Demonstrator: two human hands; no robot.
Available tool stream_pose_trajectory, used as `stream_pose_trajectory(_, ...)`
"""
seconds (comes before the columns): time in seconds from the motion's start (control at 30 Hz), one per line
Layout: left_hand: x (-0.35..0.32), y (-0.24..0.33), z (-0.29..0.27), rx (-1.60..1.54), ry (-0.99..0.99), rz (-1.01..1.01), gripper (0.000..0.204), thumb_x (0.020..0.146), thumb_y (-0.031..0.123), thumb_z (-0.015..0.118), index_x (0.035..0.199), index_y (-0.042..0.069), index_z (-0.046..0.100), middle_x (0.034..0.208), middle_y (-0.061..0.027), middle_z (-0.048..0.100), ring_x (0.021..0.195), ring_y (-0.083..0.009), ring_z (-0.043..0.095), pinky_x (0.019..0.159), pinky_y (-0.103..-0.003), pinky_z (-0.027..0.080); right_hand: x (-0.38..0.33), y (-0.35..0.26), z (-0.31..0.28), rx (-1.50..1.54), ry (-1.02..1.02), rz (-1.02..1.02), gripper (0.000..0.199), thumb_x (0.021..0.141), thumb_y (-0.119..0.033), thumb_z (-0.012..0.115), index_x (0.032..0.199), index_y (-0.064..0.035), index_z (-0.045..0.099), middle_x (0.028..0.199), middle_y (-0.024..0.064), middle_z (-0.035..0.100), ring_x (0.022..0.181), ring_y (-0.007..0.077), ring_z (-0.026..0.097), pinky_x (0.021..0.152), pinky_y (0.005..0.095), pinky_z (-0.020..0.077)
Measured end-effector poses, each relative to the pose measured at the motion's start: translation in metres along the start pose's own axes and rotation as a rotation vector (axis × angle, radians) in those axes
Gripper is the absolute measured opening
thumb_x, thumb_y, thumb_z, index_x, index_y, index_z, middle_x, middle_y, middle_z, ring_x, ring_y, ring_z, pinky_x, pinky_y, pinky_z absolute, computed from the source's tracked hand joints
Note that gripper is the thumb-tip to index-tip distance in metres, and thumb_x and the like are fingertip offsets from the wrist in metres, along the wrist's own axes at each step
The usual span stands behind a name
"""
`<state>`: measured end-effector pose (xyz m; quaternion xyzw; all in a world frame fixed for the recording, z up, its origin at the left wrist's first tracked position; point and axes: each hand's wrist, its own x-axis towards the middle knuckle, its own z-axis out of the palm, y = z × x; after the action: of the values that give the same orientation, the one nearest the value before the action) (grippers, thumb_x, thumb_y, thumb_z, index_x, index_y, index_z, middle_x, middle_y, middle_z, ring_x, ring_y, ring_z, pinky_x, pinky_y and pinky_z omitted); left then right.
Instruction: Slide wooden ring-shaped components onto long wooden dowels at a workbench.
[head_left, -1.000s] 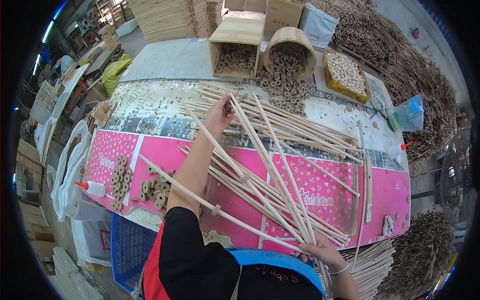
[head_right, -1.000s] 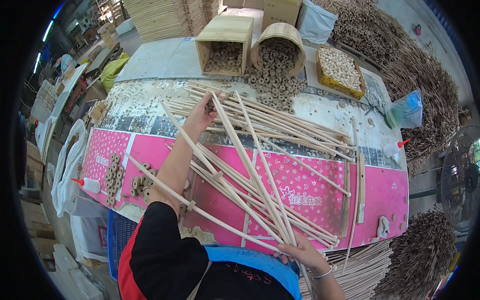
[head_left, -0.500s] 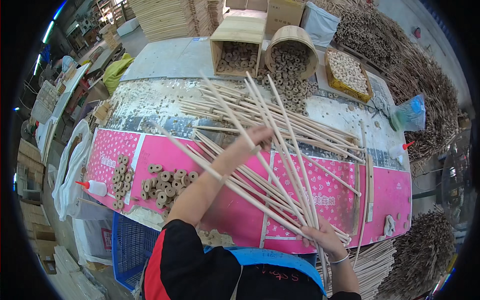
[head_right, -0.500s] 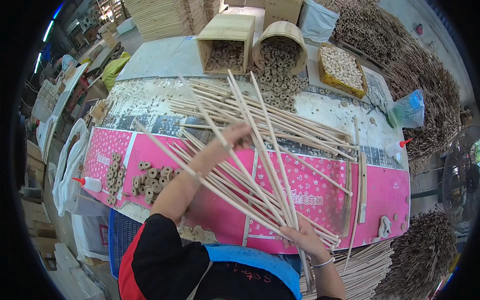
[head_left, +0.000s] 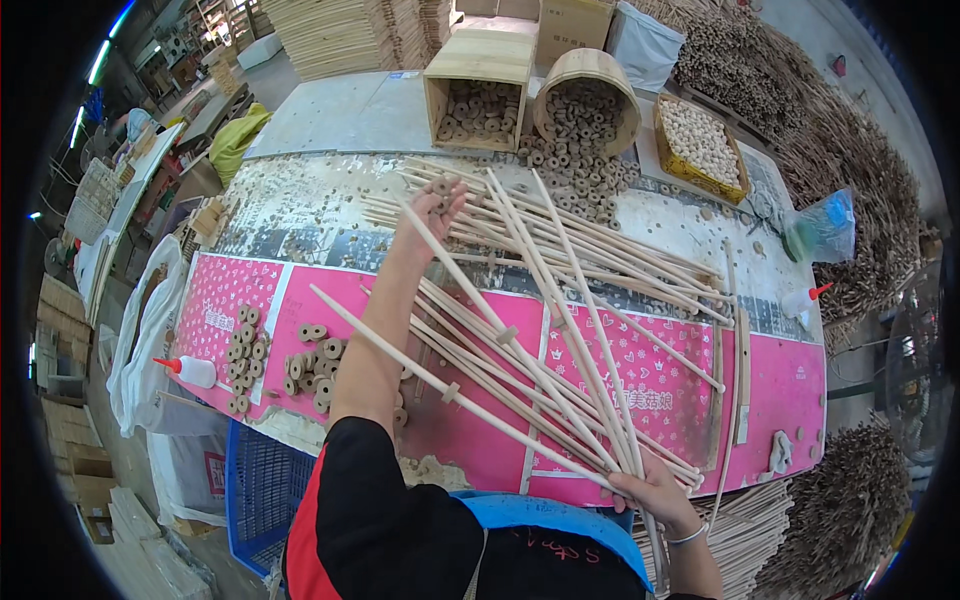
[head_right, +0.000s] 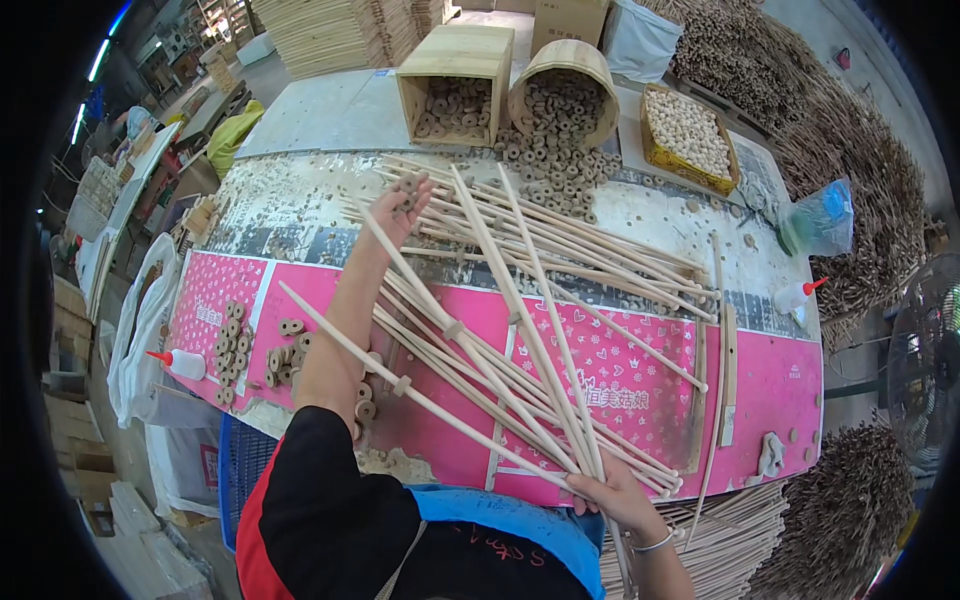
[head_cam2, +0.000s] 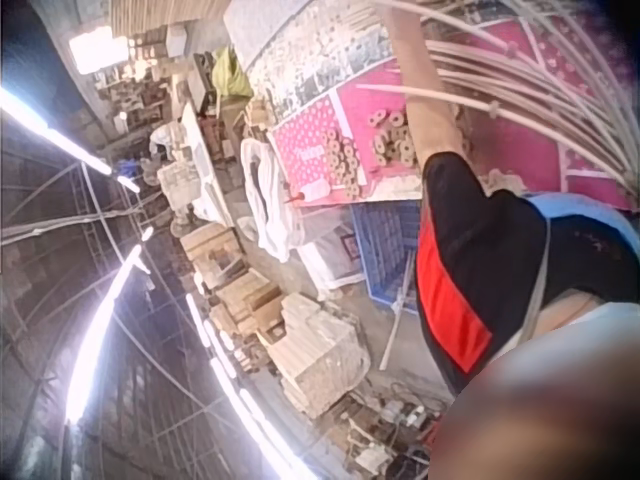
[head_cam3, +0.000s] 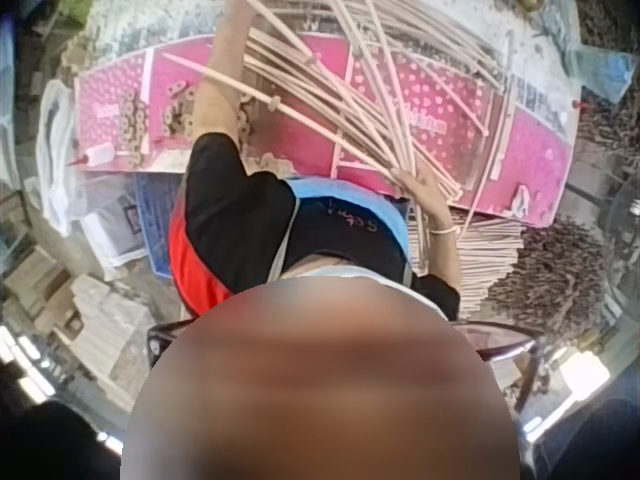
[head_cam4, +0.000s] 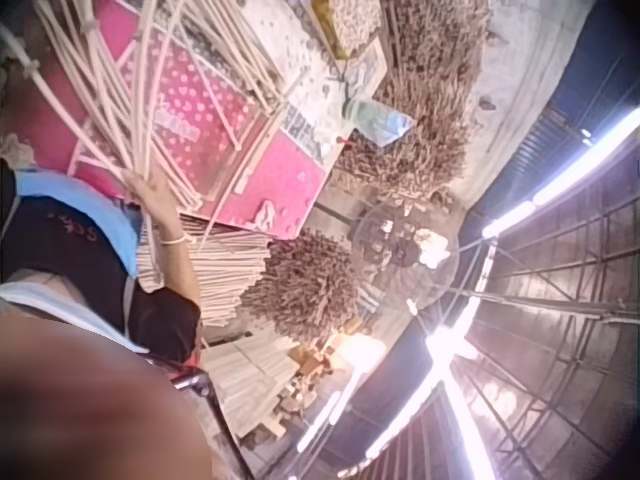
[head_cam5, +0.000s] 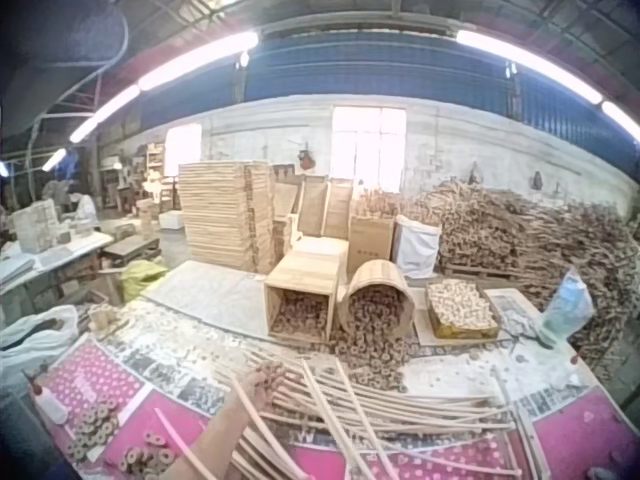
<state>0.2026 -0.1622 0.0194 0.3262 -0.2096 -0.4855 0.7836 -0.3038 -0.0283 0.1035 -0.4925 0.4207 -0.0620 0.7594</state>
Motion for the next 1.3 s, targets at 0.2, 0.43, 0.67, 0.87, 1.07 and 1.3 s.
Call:
stream_pose_trajectory(0.2,0.004,0.005,-0.009,0.154,0.001,0.008,0.031,0.102,0.002,0.047,0.132,-0.002,0.054,0.128,-0.0168,0.064,0.112,-0.0243,0.067,0.089,-0.030,0.060,-0.001,0.001,0.002,-0.053,-0.014,0.066,0.033,0.096,-0.014,0.065,0.122,0.0008,0.052,0.080,0.0045,0.062,0.056,0.0080,0.060,0.045,0.0177,0.0413)
stream_pose_trajectory(0.43,-0.001,-0.002,0.012,0.536,0.072,0.139,0.026,0.101,0.011,0.056,0.124,0.004,0.064,0.109,-0.0032,0.074,0.086,-0.0059,0.066,0.065,-0.018,0.048,0.002,-0.009,0.010,-0.085,-0.076,0.110,0.040,0.097,-0.014,0.064,0.132,0.0006,0.049,0.081,0.0056,0.065,0.056,0.0077,0.060,0.046,0.0179,0.0410)
stream_pose_trajectory(0.67,-0.002,-0.004,0.012,0.639,0.036,0.161,0.026,0.100,0.008,0.054,0.123,0.005,0.067,0.108,-0.0020,0.074,0.083,-0.0048,0.064,0.061,-0.018,0.045,0.003,-0.002,0.007,-0.071,-0.096,0.111,0.048,0.098,-0.017,0.063,0.140,-0.0004,0.045,0.084,0.0080,0.071,0.058,0.0079,0.060,0.047,0.0187,0.0424)
stream_pose_trajectory(0.87,-0.007,-0.008,0.013,0.526,0.032,0.127,0.027,0.100,0.007,0.056,0.124,0.006,0.068,0.108,-0.0026,0.074,0.083,-0.0047,0.064,0.062,-0.018,0.046,0.008,0.005,0.002,-0.084,-0.091,0.098,0.047,0.098,-0.019,0.063,0.138,-0.0007,0.046,0.084,0.0070,0.069,0.057,0.0080,0.060,0.047,0.0189,0.0422)
stream_pose_trajectory(1.07,-0.039,-0.020,0.052,0.557,-0.029,-0.033,0.024,0.099,0.008,0.057,0.119,0.007,0.072,0.096,0.0014,0.072,0.076,-0.0033,0.064,0.058,-0.017,0.044,0.017,-0.006,0.005,-0.065,-0.038,0.038,0.045,0.097,-0.018,0.063,0.136,-0.0008,0.047,0.086,0.0066,0.067,0.057,0.0089,0.061,0.047,0.0197,0.0422)
stream_pose_trajectory(1.3,-0.119,-0.026,0.117,0.678,-0.467,-0.052,0.028,0.101,0.011,0.055,0.125,0.006,0.070,0.102,-0.0031,0.070,0.078,-0.0077,0.064,0.064,-0.021,0.045,0.030,-0.010,-0.004,-0.021,0.029,-0.017,0.041,0.098,-0.016,0.063,0.132,0.0009,0.049,0.085,0.0096,0.071,0.056,0.0092,0.061,0.047,0.0195,0.0432)
